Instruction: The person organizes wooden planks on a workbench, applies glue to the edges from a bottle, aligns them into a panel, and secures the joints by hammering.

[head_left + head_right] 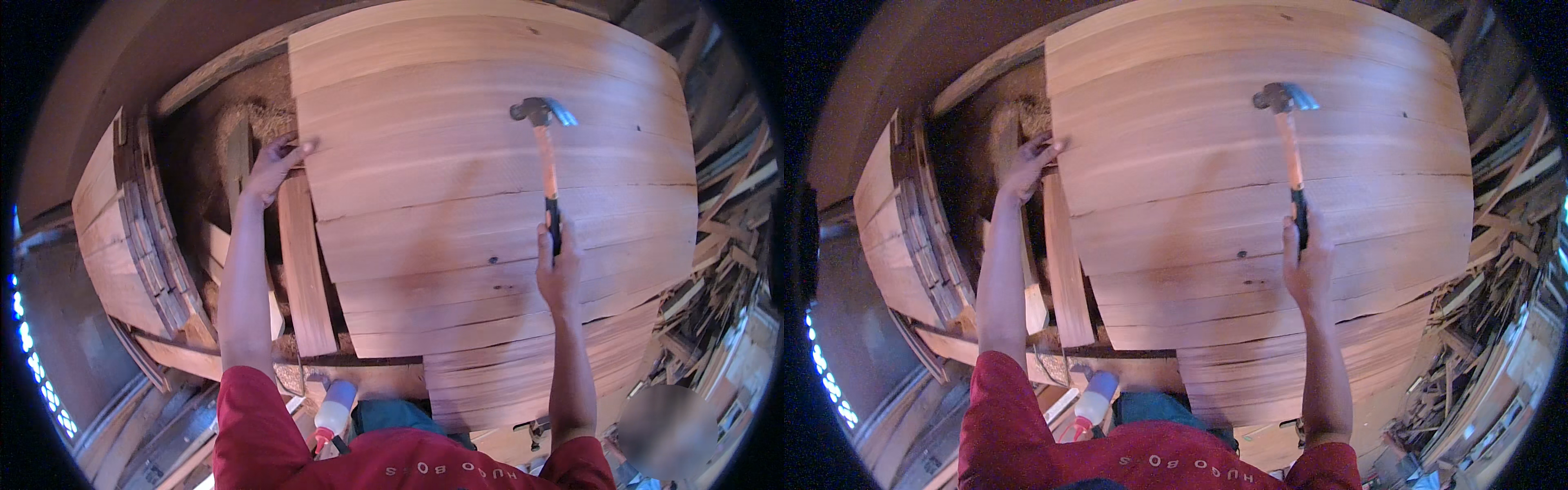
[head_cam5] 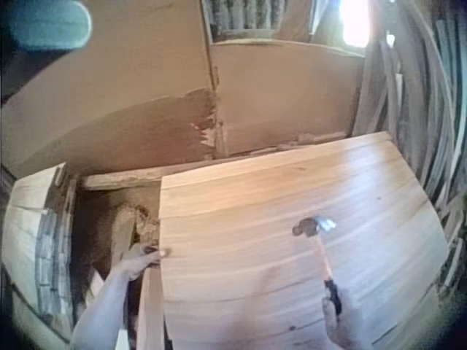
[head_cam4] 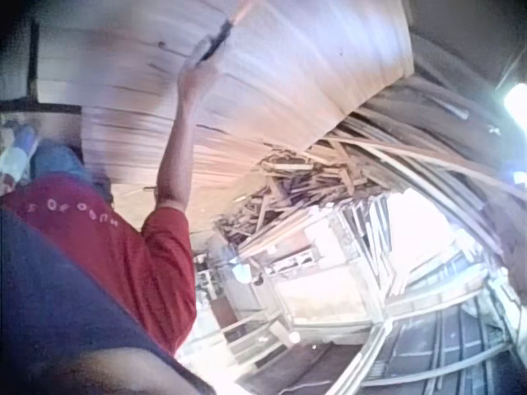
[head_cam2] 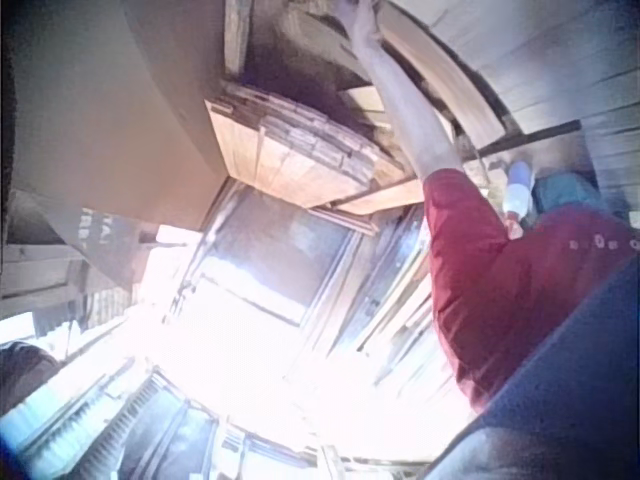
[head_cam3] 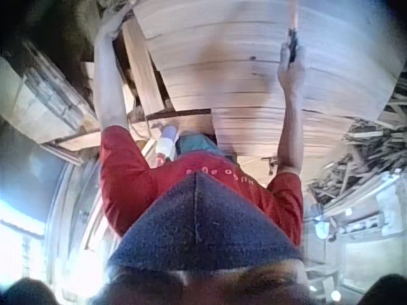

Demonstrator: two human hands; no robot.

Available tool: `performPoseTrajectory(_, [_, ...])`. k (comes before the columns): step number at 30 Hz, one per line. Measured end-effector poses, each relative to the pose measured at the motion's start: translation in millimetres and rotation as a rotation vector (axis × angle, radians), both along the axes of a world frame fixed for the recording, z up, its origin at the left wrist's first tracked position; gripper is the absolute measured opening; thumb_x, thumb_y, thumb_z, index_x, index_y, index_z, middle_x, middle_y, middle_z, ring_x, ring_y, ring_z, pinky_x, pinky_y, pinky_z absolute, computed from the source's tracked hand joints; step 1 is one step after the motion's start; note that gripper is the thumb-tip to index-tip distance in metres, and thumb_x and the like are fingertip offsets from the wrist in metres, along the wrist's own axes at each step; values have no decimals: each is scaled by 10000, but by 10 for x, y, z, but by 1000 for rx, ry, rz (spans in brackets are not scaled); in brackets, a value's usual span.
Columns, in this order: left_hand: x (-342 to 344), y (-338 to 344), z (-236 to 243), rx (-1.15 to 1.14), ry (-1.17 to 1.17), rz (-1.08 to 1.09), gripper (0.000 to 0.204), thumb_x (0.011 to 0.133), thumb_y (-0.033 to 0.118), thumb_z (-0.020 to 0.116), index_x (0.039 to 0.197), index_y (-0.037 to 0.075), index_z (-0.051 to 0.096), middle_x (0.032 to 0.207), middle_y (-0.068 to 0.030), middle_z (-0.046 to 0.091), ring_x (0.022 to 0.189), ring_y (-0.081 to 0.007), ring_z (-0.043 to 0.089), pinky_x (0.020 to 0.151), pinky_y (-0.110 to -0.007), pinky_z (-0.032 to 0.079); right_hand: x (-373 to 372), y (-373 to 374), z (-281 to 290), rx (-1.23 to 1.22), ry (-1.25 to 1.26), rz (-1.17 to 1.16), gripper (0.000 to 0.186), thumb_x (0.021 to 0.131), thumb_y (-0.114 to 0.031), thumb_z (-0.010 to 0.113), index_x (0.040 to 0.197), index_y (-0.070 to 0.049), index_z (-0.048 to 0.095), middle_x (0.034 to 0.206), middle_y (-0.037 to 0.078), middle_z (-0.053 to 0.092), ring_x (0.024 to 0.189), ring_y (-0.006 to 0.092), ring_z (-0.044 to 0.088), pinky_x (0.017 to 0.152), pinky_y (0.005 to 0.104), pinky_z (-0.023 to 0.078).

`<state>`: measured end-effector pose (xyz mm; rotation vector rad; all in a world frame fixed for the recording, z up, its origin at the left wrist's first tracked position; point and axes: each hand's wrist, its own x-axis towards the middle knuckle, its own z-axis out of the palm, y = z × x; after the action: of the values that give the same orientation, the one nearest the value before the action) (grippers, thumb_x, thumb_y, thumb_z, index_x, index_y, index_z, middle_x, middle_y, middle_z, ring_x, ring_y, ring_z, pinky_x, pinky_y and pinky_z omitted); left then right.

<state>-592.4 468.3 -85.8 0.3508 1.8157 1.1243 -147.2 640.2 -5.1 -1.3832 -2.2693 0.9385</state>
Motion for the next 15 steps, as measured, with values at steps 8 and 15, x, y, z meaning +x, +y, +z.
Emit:
performPoseTrajectory(8, [56, -181, -93, 79, 13, -65, 456, 838, 270, 796, 1192, 28, 639, 1051, -39, 681, 973, -130, 628, 916, -304, 489, -365, -637, -56, 160, 19, 280, 407, 952, -119, 586, 1344, -50, 504, 976, 194, 666, 779, 372, 666, 614, 426, 530])
performPoseTrajectory(15, [57, -182, -33, 40, 65, -91, 441, 836, 270, 796, 1176, 20, 667, 1036, -35, 692, 949, -112, 617, 898, -286, 477, -592, -704, 43, 168, -91, 378, 464, 935, -146, 587, 1377, -78, 462, 975, 162, 674, 734, 360, 665, 563, 458, 518])
